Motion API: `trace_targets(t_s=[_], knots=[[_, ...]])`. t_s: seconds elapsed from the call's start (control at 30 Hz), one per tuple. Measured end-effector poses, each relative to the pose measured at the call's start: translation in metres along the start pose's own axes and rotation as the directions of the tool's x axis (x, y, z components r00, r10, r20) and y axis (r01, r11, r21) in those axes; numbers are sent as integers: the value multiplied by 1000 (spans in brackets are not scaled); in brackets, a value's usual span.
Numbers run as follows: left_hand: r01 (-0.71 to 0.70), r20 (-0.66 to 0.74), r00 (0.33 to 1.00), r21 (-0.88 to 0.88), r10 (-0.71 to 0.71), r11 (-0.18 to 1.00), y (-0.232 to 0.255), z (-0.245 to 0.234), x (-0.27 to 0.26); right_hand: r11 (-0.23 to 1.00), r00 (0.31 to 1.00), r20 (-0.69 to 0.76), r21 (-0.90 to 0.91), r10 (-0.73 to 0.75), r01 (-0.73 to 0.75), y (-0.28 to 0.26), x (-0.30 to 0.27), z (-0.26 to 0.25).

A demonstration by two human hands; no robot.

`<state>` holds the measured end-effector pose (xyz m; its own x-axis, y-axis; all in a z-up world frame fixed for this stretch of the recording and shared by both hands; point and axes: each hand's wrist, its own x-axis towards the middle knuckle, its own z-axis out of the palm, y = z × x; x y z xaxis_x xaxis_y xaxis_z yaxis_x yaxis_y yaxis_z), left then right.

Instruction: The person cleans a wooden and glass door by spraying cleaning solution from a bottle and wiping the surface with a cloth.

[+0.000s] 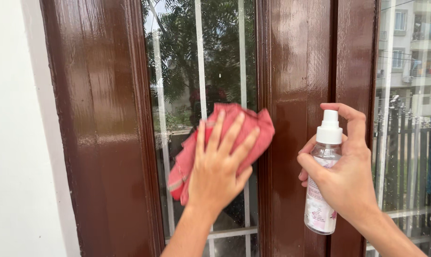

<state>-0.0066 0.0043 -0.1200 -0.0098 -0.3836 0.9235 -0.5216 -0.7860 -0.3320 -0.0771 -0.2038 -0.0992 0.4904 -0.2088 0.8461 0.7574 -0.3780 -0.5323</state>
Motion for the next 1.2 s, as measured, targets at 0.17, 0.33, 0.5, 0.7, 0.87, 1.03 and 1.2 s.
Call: trace_targets(t_s=[0.17, 0.33, 0.5, 0.7, 0.87, 1.03, 1.2], knots=[[-63, 58, 996, -72, 68, 995, 11, 5, -48, 1000, 1000, 1, -13, 5, -5, -13, -10, -1], [-180, 78, 981, 11, 179, 984, 3, 0, -63, 999, 1000, 15, -44, -26, 26, -18, -17, -9], [-191, -168, 965, 85, 203, 978, -33, -23, -12, 995, 996, 41, -43, -84, 86, -15, -15, -16], [-41, -230, 968, 267, 105, 963, -97, -58, 79, 994, 991, 75, 14, -108, 108, -13, -13, -6], [34, -158, 987, 273, 10, 961, -109, -65, 97, 997, 993, 85, 22, -81, 79, -5, -13, 4], [100, -214, 975, 194, -57, 976, -92, -43, 83, 997, 994, 75, 23, -75, 73, -2, -9, 15], [80, -188, 981, 135, -54, 988, -69, -35, 49, 1000, 999, 28, -11, -21, 21, -13, -6, 37]])
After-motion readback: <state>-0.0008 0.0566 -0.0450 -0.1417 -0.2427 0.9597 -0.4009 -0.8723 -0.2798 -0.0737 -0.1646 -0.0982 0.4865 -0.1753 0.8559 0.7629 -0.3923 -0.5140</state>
